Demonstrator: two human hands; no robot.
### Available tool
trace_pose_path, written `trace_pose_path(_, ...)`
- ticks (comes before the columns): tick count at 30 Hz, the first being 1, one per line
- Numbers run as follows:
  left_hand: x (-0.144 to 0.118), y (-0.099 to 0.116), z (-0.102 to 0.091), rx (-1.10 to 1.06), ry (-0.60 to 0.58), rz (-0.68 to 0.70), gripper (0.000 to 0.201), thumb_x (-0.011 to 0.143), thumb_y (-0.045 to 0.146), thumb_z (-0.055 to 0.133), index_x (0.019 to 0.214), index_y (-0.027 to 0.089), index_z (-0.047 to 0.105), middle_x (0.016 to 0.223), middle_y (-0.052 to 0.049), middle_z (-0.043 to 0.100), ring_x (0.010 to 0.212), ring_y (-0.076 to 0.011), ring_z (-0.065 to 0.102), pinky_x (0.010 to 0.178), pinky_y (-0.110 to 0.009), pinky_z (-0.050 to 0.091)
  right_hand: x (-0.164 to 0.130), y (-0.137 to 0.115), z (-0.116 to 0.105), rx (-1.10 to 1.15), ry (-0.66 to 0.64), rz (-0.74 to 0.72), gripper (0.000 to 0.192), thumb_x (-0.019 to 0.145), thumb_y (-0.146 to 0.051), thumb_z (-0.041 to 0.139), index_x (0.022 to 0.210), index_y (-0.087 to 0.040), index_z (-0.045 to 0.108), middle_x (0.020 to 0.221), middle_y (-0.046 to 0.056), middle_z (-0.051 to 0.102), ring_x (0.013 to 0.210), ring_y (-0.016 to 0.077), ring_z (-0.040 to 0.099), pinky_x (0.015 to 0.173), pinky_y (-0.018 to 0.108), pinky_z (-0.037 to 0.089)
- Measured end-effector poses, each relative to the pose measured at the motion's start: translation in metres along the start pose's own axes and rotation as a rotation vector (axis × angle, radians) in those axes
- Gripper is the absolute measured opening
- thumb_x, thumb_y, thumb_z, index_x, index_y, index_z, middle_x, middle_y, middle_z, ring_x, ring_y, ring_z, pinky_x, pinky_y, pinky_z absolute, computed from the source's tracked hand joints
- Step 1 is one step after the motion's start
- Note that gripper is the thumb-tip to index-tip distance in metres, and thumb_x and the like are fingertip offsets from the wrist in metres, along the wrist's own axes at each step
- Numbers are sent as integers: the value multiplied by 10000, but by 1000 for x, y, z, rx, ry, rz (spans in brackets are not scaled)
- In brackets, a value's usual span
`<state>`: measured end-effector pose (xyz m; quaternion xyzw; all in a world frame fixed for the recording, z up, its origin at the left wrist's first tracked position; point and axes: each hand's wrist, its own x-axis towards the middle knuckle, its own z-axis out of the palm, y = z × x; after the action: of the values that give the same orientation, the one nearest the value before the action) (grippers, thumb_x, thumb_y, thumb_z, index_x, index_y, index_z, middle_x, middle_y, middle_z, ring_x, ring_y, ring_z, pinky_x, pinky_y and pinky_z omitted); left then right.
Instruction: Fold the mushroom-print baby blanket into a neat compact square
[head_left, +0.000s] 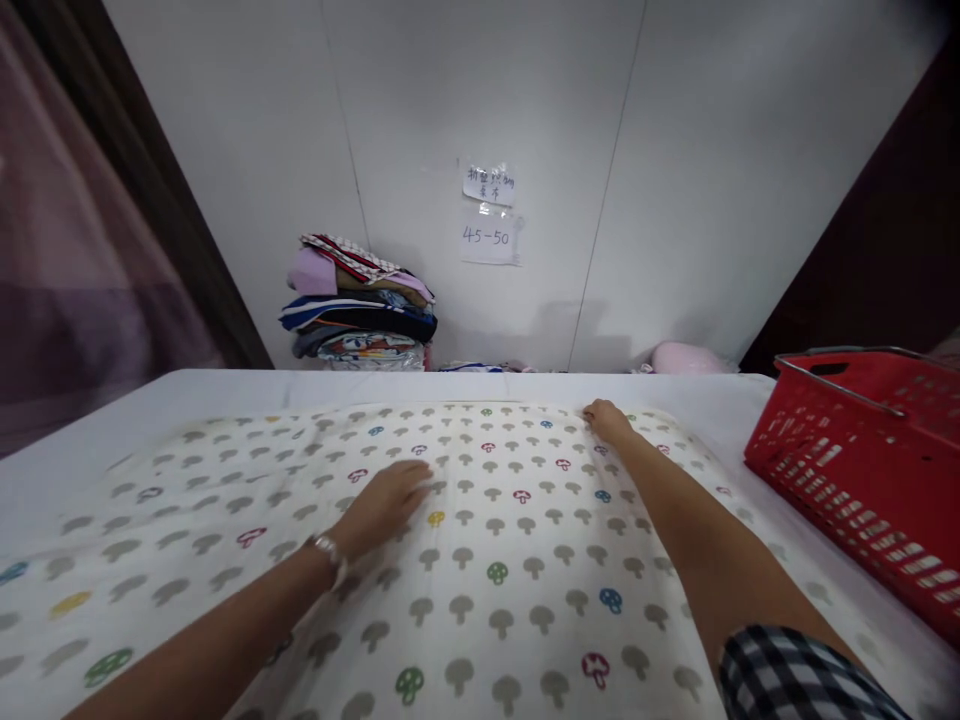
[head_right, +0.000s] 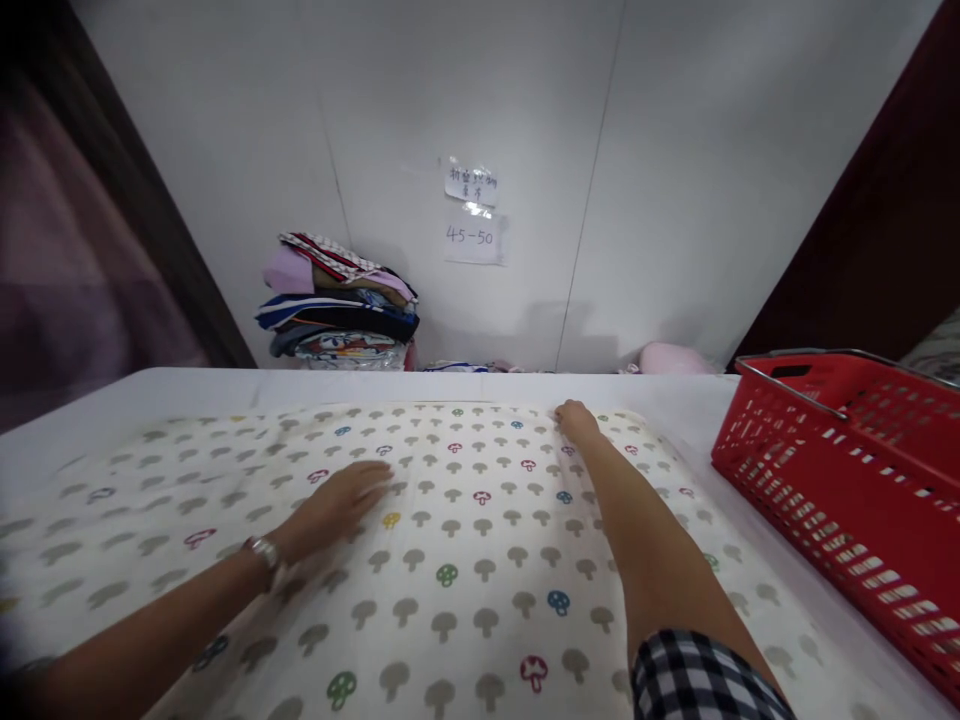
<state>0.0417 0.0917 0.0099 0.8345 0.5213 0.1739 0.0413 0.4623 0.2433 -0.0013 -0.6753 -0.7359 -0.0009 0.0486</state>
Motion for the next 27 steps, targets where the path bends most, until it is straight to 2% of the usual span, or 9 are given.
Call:
trace_pose_path(3, 56, 3, 4, 47, -32, 29, 313, 881, 234, 391, 1077, 173, 627, 1155, -75, 638, 1085, -199, 564, 986, -361, 428, 1, -2, 0, 3, -9, 26, 265, 844, -140, 470, 970, -168, 701, 1044, 124, 627, 1004, 219, 545, 802, 266, 405)
trace_pose_path(6, 103, 10, 14, 90, -25, 54, 390, 903, 174, 291, 1155, 81, 573, 1211, -91, 597, 1156, -192, 504, 1020, -327, 362, 3, -2, 1, 21, -17, 43, 250, 837, -150, 486, 974, -176, 695, 1028, 108, 637, 958, 199, 562, 771, 246, 406)
trace_pose_path(9, 136, 13, 29, 103, -9, 49, 457, 916, 142, 190, 1218, 29, 514, 1292, -101, 528, 1235, -205, 425, 1048, -337, 296, 5, -2, 0, 43, -35, 21, 243, 830, -161, 510, 989, -207, 688, 1027, 73, 651, 930, 176, 570, 750, 222, 399)
trace_pose_path(11, 151, 11, 39, 115, -19, 7, 413, 913, 127, 241, 1184, 34, 539, 1270, -121, 543, 1216, -217, 446, 1025, -348, 326, 6, -3, -1, 51, -47, 11, 220, 821, -159, 521, 952, -208, 691, 1012, 65, 656, 911, 172, 571, 731, 219, 394)
trace_pose_path(15, 167, 2, 51, 149, -37, -93, 319, 868, 99, 375, 1093, 104, 602, 1143, -162, 611, 1119, -246, 526, 938, -381, 416, 6, -8, 1, 64, -18, 35, 186, 800, -134, 523, 912, -191, 660, 1020, 74, 640, 902, 178, 559, 694, 230, 376)
trace_pose_path(19, 173, -4, 50, 174, -29, -141, 280, 855, 115, 398, 995, 130, 640, 1024, -146, 622, 1062, -242, 539, 885, -348, 436, 4, -12, 5, 89, 39, 102, 191, 837, -170, 477, 982, -191, 601, 969, 73, 641, 823, 178, 555, 642, 243, 363)
trace_pose_path(23, 180, -4, 49, 173, 17, -192, 282, 877, 144, 364, 957, 142, 634, 1028, -133, 592, 1062, -238, 515, 842, -328, 445, 6, -11, 5, 135, 127, 181, 237, 894, -205, 390, 1051, -194, 567, 960, 70, 647, 830, 182, 557, 648, 248, 368)
trace_pose_path(27, 185, -4, 53, 152, 33, -229, 276, 875, 140, 363, 969, 143, 623, 1054, -130, 579, 1072, -241, 506, 834, -332, 445, 12, -12, 5, 159, 85, 152, 169, 860, -221, 497, 965, -199, 628, 1006, 61, 652, 884, 178, 567, 684, 234, 374)
